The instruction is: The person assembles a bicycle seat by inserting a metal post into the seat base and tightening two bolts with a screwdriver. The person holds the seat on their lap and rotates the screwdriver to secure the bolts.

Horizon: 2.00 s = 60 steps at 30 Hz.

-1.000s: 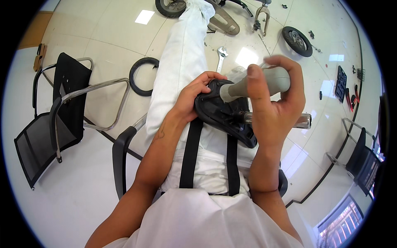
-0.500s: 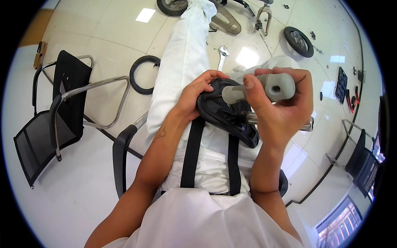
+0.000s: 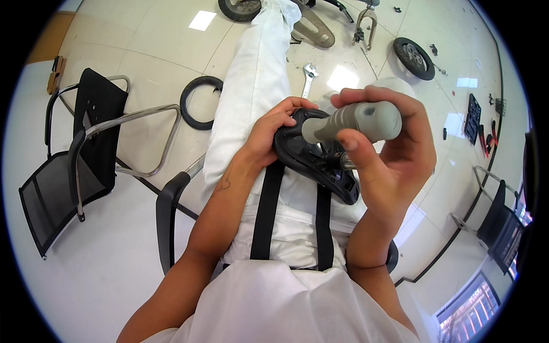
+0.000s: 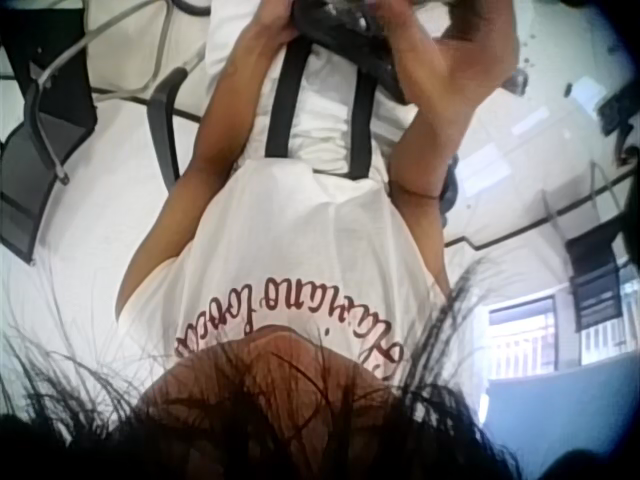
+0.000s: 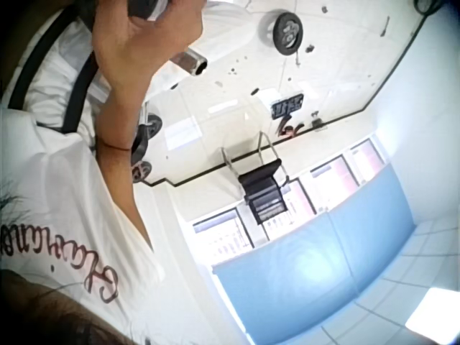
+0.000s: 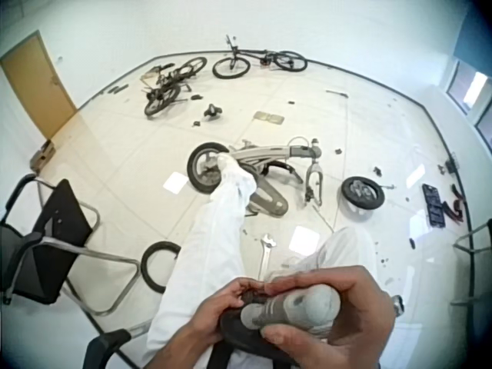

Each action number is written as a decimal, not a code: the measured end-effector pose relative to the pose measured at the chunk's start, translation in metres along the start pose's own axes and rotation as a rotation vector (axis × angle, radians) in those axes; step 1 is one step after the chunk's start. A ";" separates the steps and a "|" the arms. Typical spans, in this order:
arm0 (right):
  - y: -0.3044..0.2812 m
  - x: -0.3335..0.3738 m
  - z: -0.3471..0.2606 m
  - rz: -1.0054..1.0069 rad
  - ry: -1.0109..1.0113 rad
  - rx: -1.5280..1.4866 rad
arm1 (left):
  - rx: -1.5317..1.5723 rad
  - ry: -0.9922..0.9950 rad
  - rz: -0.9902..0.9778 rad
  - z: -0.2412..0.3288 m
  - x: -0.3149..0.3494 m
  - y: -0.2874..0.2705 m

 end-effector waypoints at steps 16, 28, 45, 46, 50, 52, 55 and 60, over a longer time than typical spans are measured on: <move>0.006 -0.003 0.002 -0.095 -0.008 -0.160 | 0.011 -0.013 -0.032 -0.003 -0.002 -0.002; 0.008 -0.005 -0.002 0.156 -0.006 0.309 | -0.064 -0.028 0.051 0.006 0.007 0.011; 0.001 -0.004 0.000 0.120 -0.103 0.300 | -0.028 -0.035 0.041 0.003 0.006 0.007; 0.001 -0.005 -0.002 0.105 -0.096 0.356 | -0.020 -0.036 0.036 0.002 0.006 0.006; 0.005 -0.006 0.003 0.060 -0.110 0.132 | -0.043 -0.020 -0.025 0.001 0.001 0.002; 0.009 -0.008 0.000 0.001 -0.095 0.024 | -0.021 -0.023 -0.030 -0.001 0.000 0.001; 0.005 -0.008 -0.005 -0.071 -0.101 -0.049 | -0.016 -0.014 -0.037 -0.001 0.000 0.001; -0.005 -0.010 -0.006 0.079 -0.123 0.209 | -0.024 -0.011 -0.019 -0.002 0.000 -0.001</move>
Point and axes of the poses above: each hand's wrist, its own x-axis away from the middle knuckle, its own y-axis out of the palm, z = x × y, the point moved 4 cm from there along -x, towards the middle knuckle, and after that the axes turned 6 degrees about z, right-handed, at the moved point
